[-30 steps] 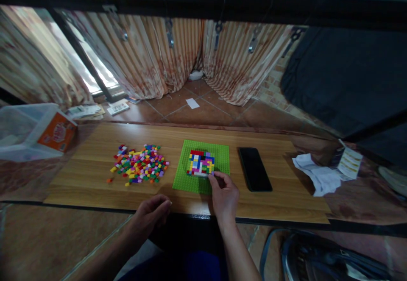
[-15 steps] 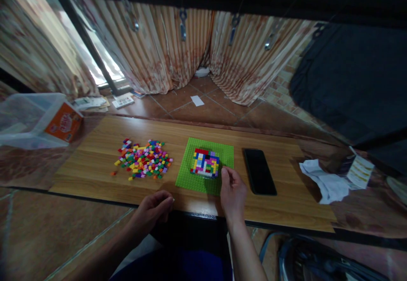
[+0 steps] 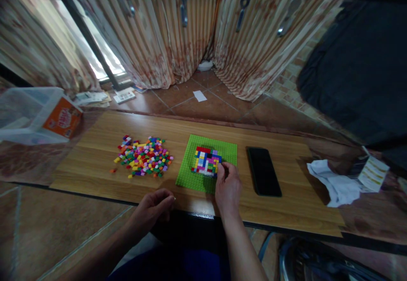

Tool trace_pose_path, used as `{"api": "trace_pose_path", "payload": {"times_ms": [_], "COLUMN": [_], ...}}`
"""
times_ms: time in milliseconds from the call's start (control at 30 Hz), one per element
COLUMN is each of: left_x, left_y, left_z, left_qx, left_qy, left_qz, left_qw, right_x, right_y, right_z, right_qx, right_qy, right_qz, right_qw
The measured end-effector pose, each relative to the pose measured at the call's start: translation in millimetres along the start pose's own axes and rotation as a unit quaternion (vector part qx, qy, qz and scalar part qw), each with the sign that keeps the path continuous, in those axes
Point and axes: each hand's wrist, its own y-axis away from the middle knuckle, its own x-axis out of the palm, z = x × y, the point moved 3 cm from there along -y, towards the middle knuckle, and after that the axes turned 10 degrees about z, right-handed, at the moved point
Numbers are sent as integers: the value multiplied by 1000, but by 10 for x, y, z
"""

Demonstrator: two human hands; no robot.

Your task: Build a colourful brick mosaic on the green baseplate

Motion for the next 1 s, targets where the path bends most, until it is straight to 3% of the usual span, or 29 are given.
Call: {"api": "trace_pose_path", "payload": {"times_ms": [433,733,1000], "left_x": [133,125,130], "left_y": [55,178,160], "left_z": [-41,18,83], "left_qx": [18,36,33], "left_qy": [18,9,19], "left_qz": [8,1,5], "left_qw": [1000,999,999], "right_x": [76,-78,-34], "right_y": [21,37,99], "right_z": [-28,-174,-153], "right_qx": [-19,-33,-36], "right_qy": [31,-117,-63], "right_qz": [-7,20,57], "right_qw": [999,992,996]}}
